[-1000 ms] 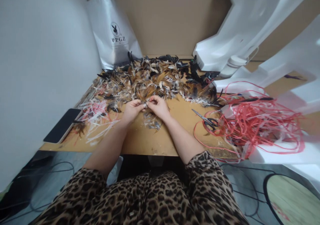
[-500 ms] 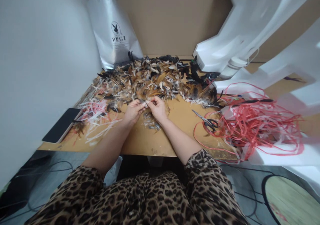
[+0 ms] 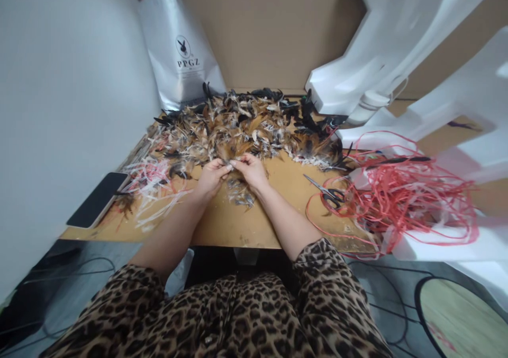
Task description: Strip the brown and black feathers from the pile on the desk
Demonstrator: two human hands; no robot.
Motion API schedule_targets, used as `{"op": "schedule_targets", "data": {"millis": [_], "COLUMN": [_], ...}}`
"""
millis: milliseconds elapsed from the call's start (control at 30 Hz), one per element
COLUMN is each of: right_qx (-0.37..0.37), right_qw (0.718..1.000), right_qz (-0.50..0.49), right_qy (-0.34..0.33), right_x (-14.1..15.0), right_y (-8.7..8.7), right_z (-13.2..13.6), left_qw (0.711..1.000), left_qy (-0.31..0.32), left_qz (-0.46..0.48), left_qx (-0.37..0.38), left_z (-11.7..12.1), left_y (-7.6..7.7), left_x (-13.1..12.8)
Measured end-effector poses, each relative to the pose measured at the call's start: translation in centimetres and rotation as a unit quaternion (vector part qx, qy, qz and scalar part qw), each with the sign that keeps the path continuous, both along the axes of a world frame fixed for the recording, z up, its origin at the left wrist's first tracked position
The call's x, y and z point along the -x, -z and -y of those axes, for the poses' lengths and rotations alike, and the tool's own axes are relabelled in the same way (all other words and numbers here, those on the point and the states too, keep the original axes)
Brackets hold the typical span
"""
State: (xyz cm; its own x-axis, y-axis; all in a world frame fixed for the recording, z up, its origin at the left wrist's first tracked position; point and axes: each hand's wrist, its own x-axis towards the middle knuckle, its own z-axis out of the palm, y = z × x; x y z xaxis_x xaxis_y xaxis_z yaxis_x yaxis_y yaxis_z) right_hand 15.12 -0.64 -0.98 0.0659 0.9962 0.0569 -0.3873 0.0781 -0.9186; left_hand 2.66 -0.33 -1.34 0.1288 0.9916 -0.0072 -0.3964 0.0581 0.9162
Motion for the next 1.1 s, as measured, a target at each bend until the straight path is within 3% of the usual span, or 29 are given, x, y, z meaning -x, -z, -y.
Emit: {"op": "schedule_targets", "data": {"millis": [200,433,667,933,1100], "right_qx": [0.063,0.047,0.026,0.054,-0.002], "right_qw": [0.994,0.999,1.000,0.998,0.999], "right_qz": [-0.093,-0.011,-0.010,-0.033,0.032], "right_qy": [-0.001,-0.024,-0.007,-0.017,0.007], "right_x": [1.1,0.2,0.2,0.3,-0.3], "right_y": [0.1,0.8,0.3,-0.4,-0.7], "right_z": [0.1,-0.1,0.1,0.3,0.3], "left_qw": [0.996,0.999,1.000,0.997,0.999], "left_qy": [0.013,-0.006,-0.007,0.056,0.007], "left_qz": [0.075,0.014,-0.019,0.032,-0.038], "left_qx": [0.045,0.034,0.006,0.042,0.009], "left_z": [-0.2,-0.3,-0.2,0.0,-0.2], "left_y": [0.4,0.5,0.6,0.0,-0.3], "left_x": [-0.4,-0.3,-0.1,0.2,0.8]}}
